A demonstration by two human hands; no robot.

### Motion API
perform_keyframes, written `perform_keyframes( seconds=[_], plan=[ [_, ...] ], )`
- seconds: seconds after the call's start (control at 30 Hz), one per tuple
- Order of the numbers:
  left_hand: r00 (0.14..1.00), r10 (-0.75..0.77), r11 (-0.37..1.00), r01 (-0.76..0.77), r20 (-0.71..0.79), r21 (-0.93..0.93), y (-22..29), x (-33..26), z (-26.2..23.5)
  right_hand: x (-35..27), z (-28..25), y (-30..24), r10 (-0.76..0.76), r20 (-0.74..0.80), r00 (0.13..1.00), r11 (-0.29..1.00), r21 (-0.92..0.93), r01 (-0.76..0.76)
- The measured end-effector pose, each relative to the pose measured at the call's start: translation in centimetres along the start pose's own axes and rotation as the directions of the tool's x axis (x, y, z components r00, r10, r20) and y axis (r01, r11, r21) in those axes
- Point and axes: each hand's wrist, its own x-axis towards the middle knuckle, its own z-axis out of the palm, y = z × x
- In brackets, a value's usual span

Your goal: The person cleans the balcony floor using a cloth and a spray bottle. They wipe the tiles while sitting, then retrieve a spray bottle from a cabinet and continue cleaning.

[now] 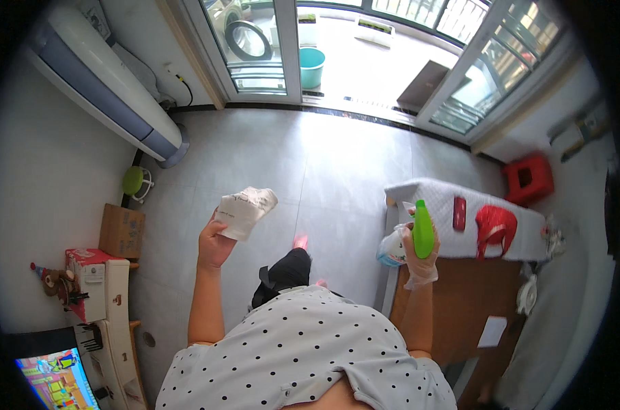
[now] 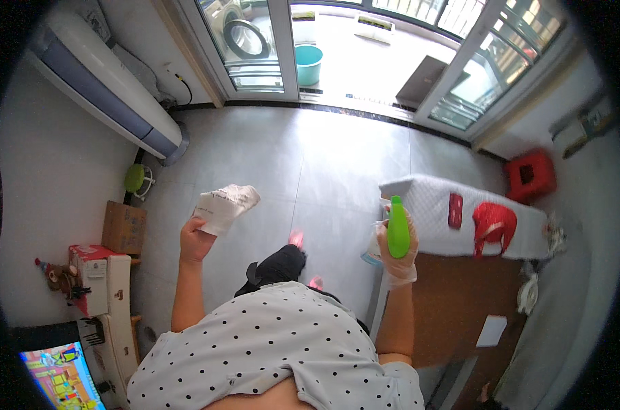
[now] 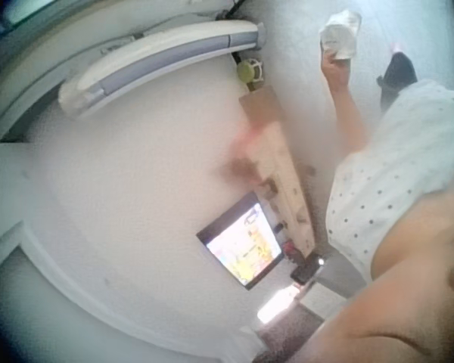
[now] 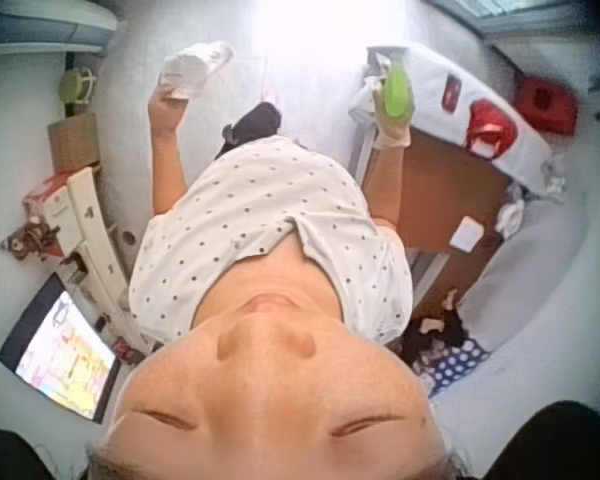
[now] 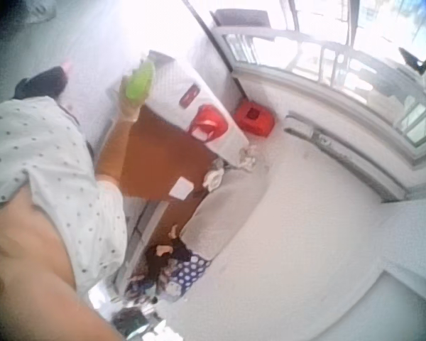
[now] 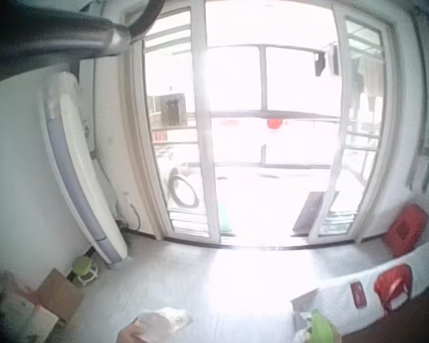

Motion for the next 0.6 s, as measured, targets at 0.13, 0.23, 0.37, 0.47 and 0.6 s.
perform_keyframes(
  seconds=[0.13,0.23,0.37,0.47,0.6],
  plan=[
    [0.999,-0.024,0.979,0.015,-0.04,-0.203,-1.5,12.9,1.3,12.5,4.2,4.9,0.034,0.04,0.999,0.996,0.076,-0.037],
    [1.0,-0.031,0.992,0.031,0.004,-0.118,-3.6,23.5,0.1,21.9,5.5,8.4,0.127,0.051,0.991,0.989,0.07,-0.13],
    [0.956,-0.288,0.928,0.294,0.059,-0.229,-4.0,38.2,5.0,32.2,4.5,13.6,0.173,-0.042,0.984,0.985,-0.007,-0.174],
    [0.944,-0.293,0.924,0.32,0.15,-0.207,-3.3,48.6,9.9,40.3,1.8,16.9,0.093,-0.11,0.99,0.96,-0.253,-0.118],
    [0.948,-0.24,0.9,0.298,0.209,-0.319,-3.1,60.4,15.6,50.3,0.2,21.8,0.183,-0.182,0.966,0.965,-0.155,-0.212]
  ],
)
